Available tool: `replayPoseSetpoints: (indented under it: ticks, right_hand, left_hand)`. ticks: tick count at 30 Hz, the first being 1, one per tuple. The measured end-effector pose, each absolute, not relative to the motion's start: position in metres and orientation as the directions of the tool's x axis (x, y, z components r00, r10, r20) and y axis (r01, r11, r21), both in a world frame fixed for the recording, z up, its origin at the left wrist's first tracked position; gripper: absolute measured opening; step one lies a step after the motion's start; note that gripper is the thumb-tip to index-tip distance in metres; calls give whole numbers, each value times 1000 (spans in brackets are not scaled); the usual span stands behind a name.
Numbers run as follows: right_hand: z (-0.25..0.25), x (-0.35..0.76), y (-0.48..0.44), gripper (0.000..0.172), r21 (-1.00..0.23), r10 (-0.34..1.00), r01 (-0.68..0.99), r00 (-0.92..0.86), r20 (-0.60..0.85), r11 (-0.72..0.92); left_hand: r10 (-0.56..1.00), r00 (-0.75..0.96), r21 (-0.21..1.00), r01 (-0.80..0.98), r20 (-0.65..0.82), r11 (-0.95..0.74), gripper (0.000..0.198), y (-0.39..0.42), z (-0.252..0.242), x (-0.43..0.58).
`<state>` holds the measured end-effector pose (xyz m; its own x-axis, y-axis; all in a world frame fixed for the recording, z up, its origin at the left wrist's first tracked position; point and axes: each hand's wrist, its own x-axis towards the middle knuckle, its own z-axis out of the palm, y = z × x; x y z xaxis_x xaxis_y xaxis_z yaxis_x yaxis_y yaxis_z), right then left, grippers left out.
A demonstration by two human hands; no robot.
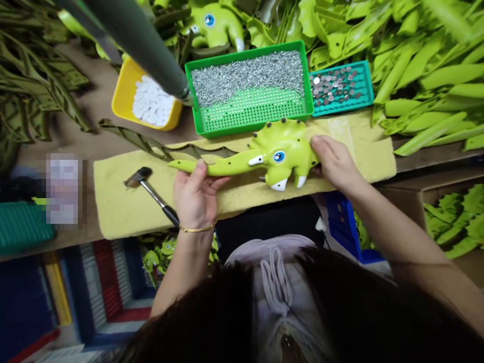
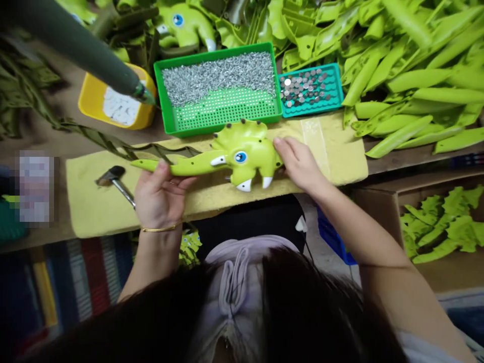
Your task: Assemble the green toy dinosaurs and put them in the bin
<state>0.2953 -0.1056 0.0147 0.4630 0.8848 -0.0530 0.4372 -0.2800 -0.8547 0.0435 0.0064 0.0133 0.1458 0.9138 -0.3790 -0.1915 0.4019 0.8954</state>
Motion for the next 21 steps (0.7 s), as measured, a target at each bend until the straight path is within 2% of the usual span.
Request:
replayPoseSetpoints:
  ticks: [2,5,6,8,10,11,12,14,15,17,19,21]
  right_hand:
    - [14,286,-99,50,-927,824,253,560,-93,-277]
    - [10,282,-90,50,-975,809,93,576,-113,-203]
    - [9,284,-88,49,-978,812,39,564,-147,-204]
    - [10,290,-86,48,-961,834,-37,488,-258,-275]
    - [19,296,-88,52,-927,860,85,412,-301,-365]
    - [26,300,-91,55,-906,887,235,394,-241,-351]
    - [33,302,-93,58,-865,924,419,362,-121,-277]
    - [49,307,-100,57,-682,968,731,188,165,-25]
    - [56,309,-103,53,-577,961,809,65,270,107]
    - [65,312,-107,41,-457,930,849,-99,354,264]
    - [70,313,-108,30,-406,918,876,-94,385,261]
    - [74,307,-103,31,-315,922,931,-55,384,187]
  left_hand:
    - [941,144,948,-51,-305,315,30,7,13,31]
    - [987,146,947,322,-67,17,35,8,16,12]
    - [981,191,890,438,47,-128,35,8,19,8]
    - [874,403,672,571,271,-471,31,10,26,4]
    - [624,694,364,512,358,-778,29,14,34,8]
    - [493,793,235,435,358,-869,31,17,38,13]
    - [404,844,168,367,354,-915,33,19,43,19]
    - [336,878,137,307,340,-942,31,23,51,33]
    - [336,884,137,308,325,-942,29,25,55,39]
    - [358,896,161,325,262,-932,29,29,61,46]
    - [387,898,226,341,208,-913,32,34,64,44]
    - [390,891,287,320,232,-903,32,38,64,37]
